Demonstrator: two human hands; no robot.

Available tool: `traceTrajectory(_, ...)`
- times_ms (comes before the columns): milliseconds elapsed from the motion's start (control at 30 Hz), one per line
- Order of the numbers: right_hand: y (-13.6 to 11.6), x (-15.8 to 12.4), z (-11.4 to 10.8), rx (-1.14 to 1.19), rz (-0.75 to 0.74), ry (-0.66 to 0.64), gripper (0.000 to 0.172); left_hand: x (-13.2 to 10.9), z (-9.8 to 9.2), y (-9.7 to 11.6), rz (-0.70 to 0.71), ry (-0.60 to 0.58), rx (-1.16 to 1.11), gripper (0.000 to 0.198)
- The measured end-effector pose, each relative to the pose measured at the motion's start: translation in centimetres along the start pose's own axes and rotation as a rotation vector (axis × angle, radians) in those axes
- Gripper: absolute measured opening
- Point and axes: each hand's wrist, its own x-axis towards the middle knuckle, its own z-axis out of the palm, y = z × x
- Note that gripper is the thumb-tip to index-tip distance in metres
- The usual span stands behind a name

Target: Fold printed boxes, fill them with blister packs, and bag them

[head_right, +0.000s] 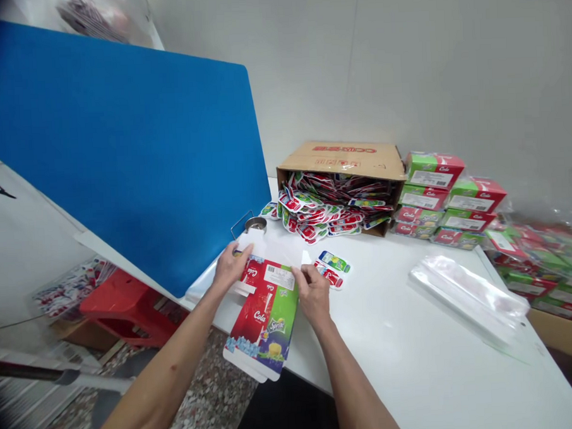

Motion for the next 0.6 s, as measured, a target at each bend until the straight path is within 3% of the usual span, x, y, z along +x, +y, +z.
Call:
traceTrajectory(133, -2.1, 0.4, -1.0, 0.428, 0.163, -0.020, 0.033, -0.2, -3.3, 2.2, 0.008, 0.101, -0.144, 0.070)
traceTrajectory(233, -4.0, 1.0, -1.9, 0.487, 0.170, 0.003, 0.034, -1.1, -5.9, 5.2, 0.058, 0.233, -0.314, 0.064)
traceTrajectory(333, -6.1, 2.0, -2.9, 0.471, 0.197, 0.107, 0.034, -2.7, -7.8, 9.2, 0.153, 0.433, -0.414, 0.062)
traceTrajectory(500, -9.2, 4.2, -5.4, 0.614, 0.202, 0.390, 0.039, -5.4, -8.2, 15.6, 0.313, 0.615, -0.635, 0.068)
traceTrajectory(600, -10.1, 5.4, -7.9, 0.611, 0.064, 0.531, 0.038, -6.2, -7.5, 17.9, 0.336, 0.552, -0.786, 0.061)
